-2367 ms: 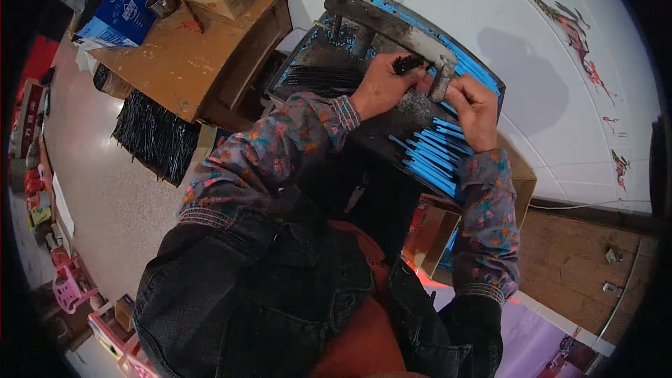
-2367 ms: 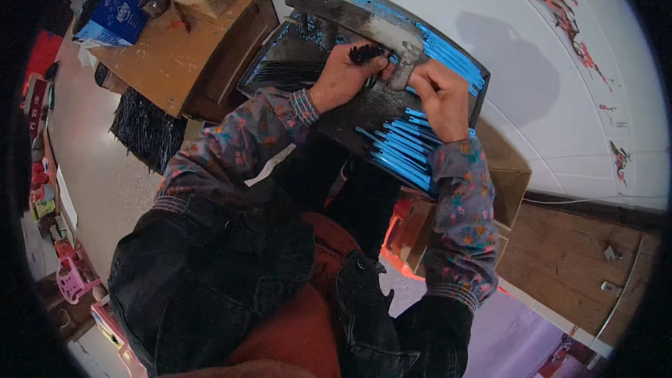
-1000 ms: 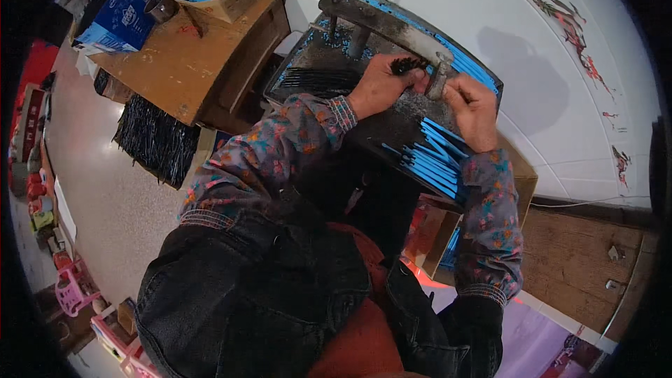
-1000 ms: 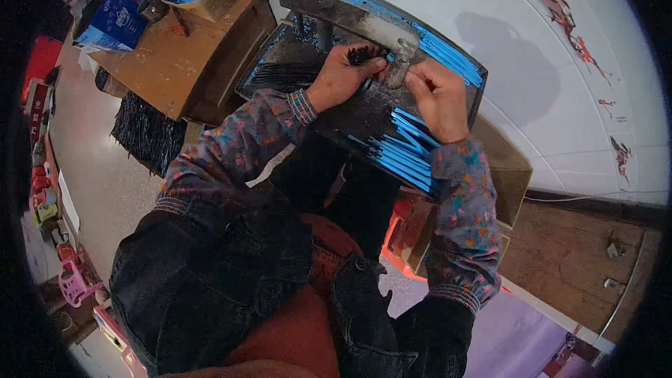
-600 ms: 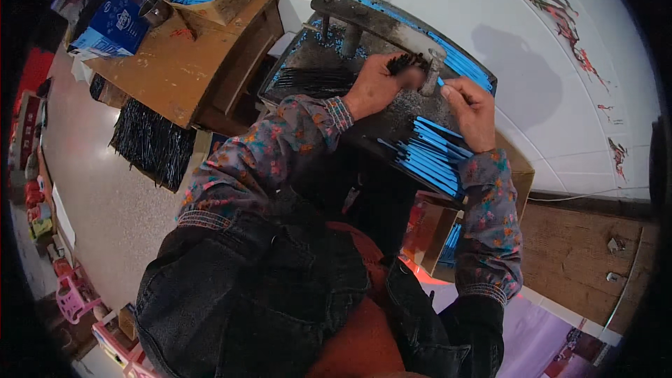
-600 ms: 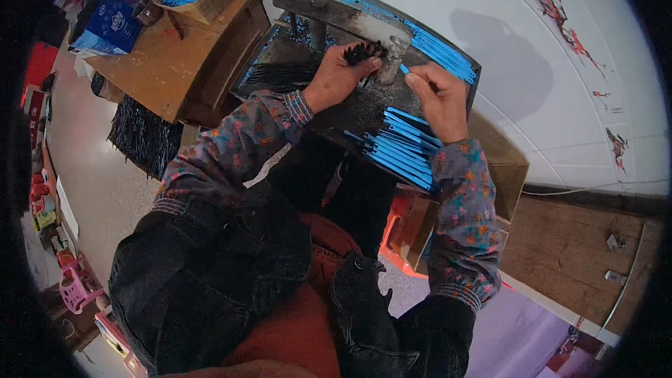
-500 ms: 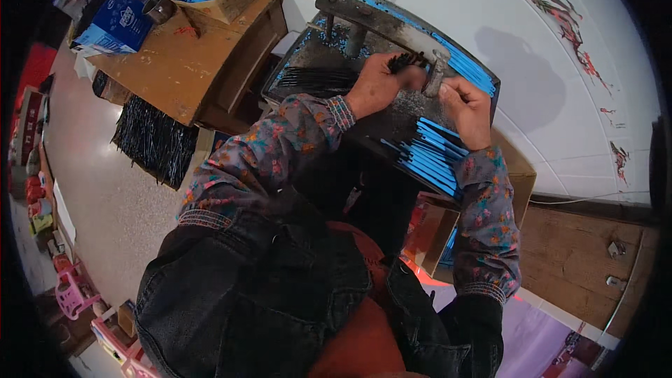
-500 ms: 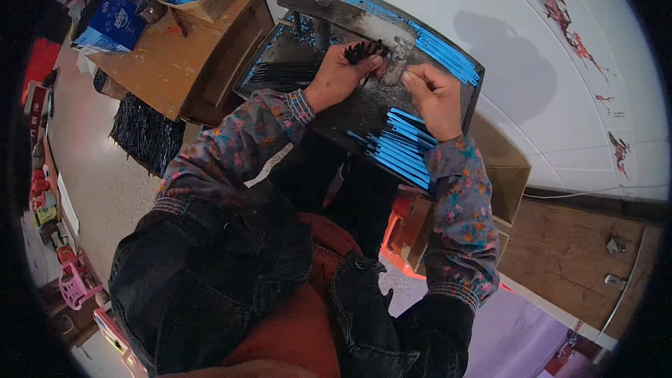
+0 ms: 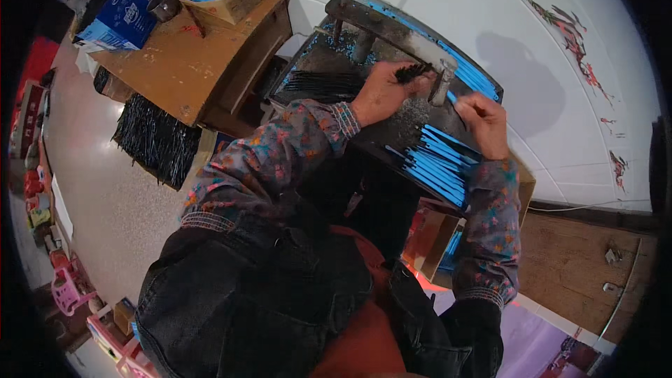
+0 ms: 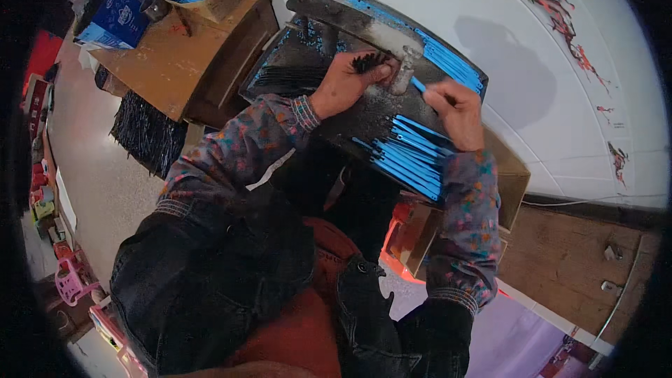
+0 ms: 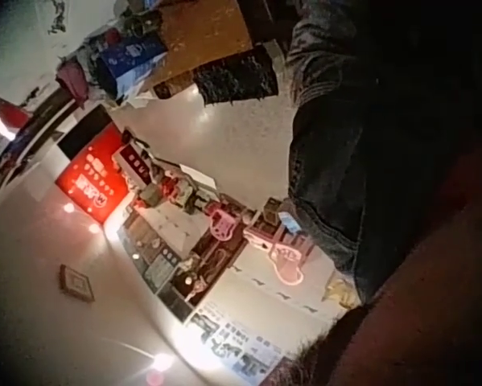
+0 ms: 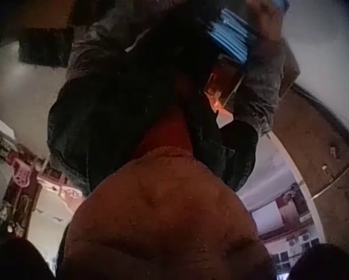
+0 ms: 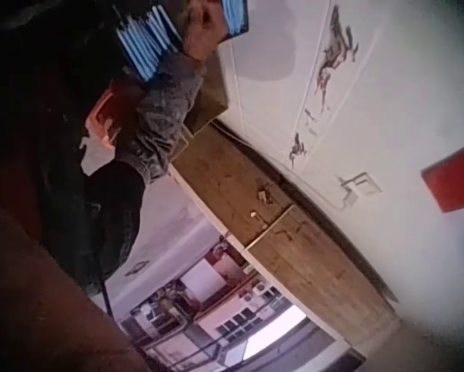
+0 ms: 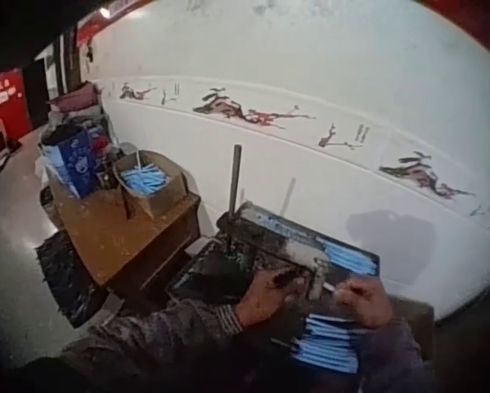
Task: Assembling blue plastic components onto a metal jig at a workstation.
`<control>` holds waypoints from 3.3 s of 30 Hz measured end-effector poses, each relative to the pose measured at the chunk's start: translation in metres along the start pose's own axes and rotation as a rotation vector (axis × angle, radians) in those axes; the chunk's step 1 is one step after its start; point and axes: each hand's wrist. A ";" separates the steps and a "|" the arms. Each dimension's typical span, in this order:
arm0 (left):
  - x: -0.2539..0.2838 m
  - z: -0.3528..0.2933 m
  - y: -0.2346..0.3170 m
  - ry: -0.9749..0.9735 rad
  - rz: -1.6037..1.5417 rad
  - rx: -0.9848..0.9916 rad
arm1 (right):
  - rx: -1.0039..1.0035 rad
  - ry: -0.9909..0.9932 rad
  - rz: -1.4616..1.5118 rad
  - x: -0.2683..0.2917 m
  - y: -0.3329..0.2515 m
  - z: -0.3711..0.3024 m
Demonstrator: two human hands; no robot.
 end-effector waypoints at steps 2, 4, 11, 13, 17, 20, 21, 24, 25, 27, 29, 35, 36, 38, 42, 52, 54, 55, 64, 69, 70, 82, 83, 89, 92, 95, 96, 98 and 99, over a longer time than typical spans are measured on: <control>0.001 -0.006 0.006 -0.041 0.130 -0.004 | -0.015 -0.173 -0.147 0.018 0.020 -0.006; 0.001 -0.009 0.008 -0.075 0.192 -0.008 | 0.038 -0.208 -0.266 0.022 0.029 0.001; 0.003 -0.008 0.012 -0.124 0.189 0.006 | 0.255 -0.019 -0.774 0.016 0.069 0.032; 0.002 -0.008 0.010 -0.137 0.189 -0.024 | 0.237 -0.109 -0.957 0.015 0.065 0.025; 0.004 -0.008 0.012 -0.112 -0.043 0.055 | 0.252 0.031 -0.705 0.003 0.006 0.007; 0.001 -0.008 0.011 -0.093 -0.135 0.088 | 0.136 0.077 -0.441 -0.009 -0.023 -0.003; -0.001 -0.007 0.010 -0.088 -0.148 0.096 | 0.016 0.081 -0.261 -0.013 -0.031 -0.006; -0.002 -0.006 0.009 -0.075 -0.171 0.113 | -0.219 0.087 0.104 -0.020 -0.037 -0.009; -0.001 -0.005 0.010 -0.094 -0.141 0.100 | -0.175 0.090 0.108 -0.021 -0.035 -0.008; 0.000 -0.003 0.010 -0.131 -0.084 0.077 | -0.089 0.096 0.115 -0.022 -0.031 -0.004; 0.001 -0.002 0.009 -0.147 -0.056 0.065 | -0.046 0.095 0.119 -0.020 -0.030 0.002; 0.003 -0.007 0.013 -0.158 -0.014 0.073 | 0.254 -0.050 -0.166 -0.005 -0.042 0.010; 0.000 -0.006 0.018 -0.134 0.030 0.055 | 0.233 -0.017 -0.126 -0.005 -0.041 0.006; -0.003 -0.005 0.024 -0.084 0.121 0.021 | 0.189 0.048 -0.043 -0.006 -0.037 -0.001; -0.002 -0.003 0.012 -0.101 -0.057 0.057 | 0.010 0.128 0.122 -0.028 -0.030 -0.003; 0.000 -0.004 0.012 -0.117 -0.007 0.078 | 0.085 0.033 -0.064 -0.008 -0.037 0.001; 0.002 -0.005 0.013 -0.110 0.036 0.078 | 0.046 0.050 -0.021 -0.001 -0.032 -0.001; 0.004 -0.006 0.012 -0.104 0.063 0.060 | 0.025 -0.043 -0.092 0.005 -0.024 0.000; 0.004 -0.005 0.021 -0.166 0.143 0.068 | 0.375 0.183 -0.902 0.026 0.077 0.031; 0.001 -0.006 0.005 -0.124 -0.068 0.033 | 0.333 0.090 -0.784 0.011 0.041 0.021; 0.002 -0.007 0.004 -0.106 -0.092 0.045 | 0.253 0.082 -0.591 0.002 0.017 0.013; 0.005 -0.002 0.008 -0.169 -0.051 0.043 | 0.052 0.024 -0.024 -0.014 -0.039 0.011; 0.005 -0.001 0.008 -0.180 -0.030 0.036 | 0.174 -0.036 -0.161 -0.010 -0.039 0.012; 0.006 -0.005 0.011 -0.111 0.001 0.096 | 0.001 -0.021 -0.025 0.005 -0.024 0.006; 0.007 -0.008 0.009 -0.132 0.040 0.088 | 0.004 -0.268 -0.260 0.028 0.010 0.012; 0.004 -0.009 0.011 -0.155 0.030 0.084 | 0.210 -0.128 -0.370 0.017 0.032 0.036; 0.002 -0.008 0.014 -0.165 0.000 0.083 | 0.208 -0.111 -0.374 0.016 0.048 0.041; 0.001 -0.004 0.016 -0.178 -0.052 0.081 | 0.213 0.028 -0.714 0.011 0.077 0.048; 0.003 -0.005 0.017 -0.171 -0.047 0.080 | 0.219 0.024 -0.710 0.010 0.077 0.049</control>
Point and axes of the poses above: each hand's wrist, its own z-axis towards the middle knuckle, its own x-axis out of the back of the hand, y = z × x, and after that the axes turned 7 degrees about z, right-handed
